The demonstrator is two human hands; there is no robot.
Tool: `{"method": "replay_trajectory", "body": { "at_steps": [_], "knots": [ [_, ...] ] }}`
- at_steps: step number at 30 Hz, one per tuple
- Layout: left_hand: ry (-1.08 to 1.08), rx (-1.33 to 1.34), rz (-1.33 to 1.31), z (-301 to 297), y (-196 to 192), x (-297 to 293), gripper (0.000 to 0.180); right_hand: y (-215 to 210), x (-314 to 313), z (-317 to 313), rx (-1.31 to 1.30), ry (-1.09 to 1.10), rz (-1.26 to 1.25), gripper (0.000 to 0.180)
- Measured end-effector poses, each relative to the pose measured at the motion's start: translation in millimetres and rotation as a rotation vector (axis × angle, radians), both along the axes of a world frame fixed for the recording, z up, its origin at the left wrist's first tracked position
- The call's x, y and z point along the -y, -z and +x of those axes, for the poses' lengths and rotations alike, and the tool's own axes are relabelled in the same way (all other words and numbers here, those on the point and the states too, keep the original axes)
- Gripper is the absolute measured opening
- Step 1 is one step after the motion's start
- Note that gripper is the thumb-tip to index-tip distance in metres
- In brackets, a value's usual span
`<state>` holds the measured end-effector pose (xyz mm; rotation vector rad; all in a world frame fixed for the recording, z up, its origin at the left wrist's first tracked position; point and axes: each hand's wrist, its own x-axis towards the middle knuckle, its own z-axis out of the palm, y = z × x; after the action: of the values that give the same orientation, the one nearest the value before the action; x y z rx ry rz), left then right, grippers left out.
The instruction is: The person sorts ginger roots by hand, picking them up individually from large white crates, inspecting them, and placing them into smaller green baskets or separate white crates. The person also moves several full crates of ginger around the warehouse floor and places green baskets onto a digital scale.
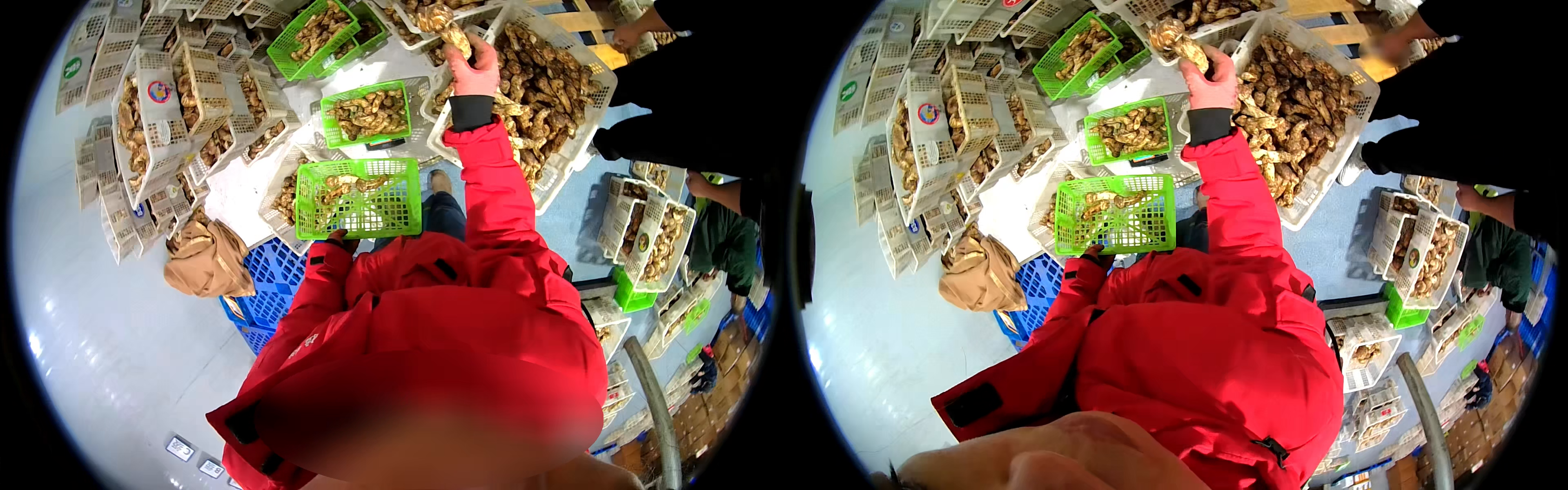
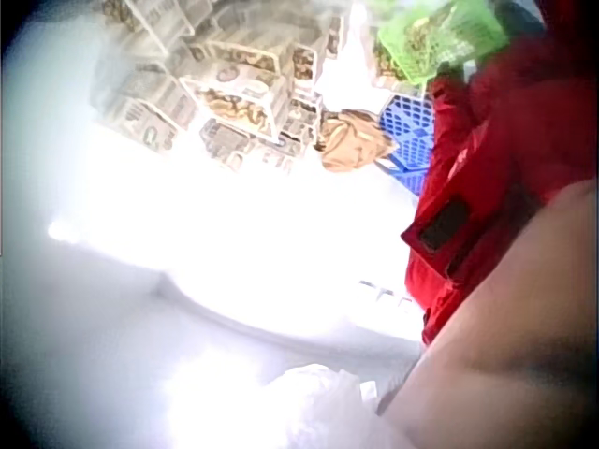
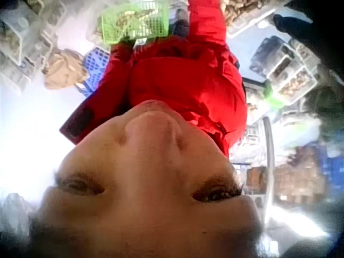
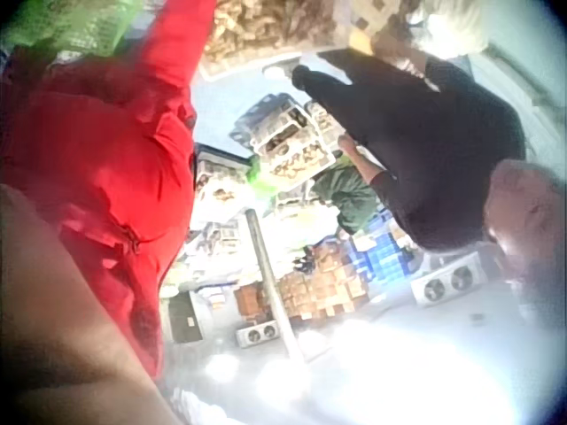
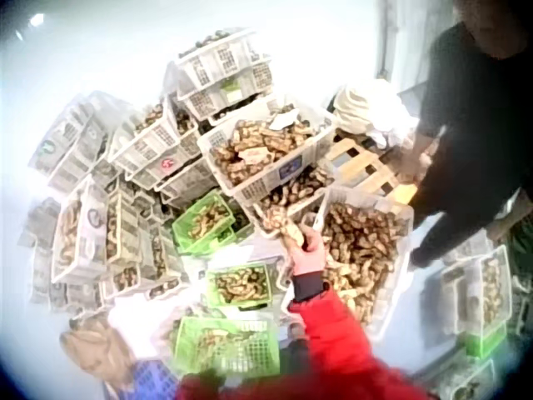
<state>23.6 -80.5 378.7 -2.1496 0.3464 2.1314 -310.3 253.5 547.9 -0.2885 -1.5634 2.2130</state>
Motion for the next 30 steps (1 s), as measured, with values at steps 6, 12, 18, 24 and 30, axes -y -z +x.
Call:
{"method": "replay_trajectory", "body": {
  "at_steps": [6, 12, 18, 24, 30],
  "knots": [
    [-0.036, -0.024, 0.014, -1, 5, -2, 0.02, 11, -3, 2, -0.058, -0.16, -0.194, 0.043],
    [-0.057, -0.032, 0.017, 2, 10, -5, 0.021, 14, -2, 5, -0.038, -0.308, -0.379, 0.045],
    [-0.088, -0.051, 0.023, 0, 13, -12, 0.022, 60, -14, -5, 0.244, -0.468, 0.415, 0.046],
    [-0.157, -0.041, 0.011, 21, 11, -8, 0.022, 76, 12, 22, 0.747, -0.563, 0.41, 0.045],
    [-0.203, -0.047, 0.01, 31, 13, -6, 0.023, 144, 35, 28, 0.684, -0.59, 0.771, 0.04]
  ]
}}
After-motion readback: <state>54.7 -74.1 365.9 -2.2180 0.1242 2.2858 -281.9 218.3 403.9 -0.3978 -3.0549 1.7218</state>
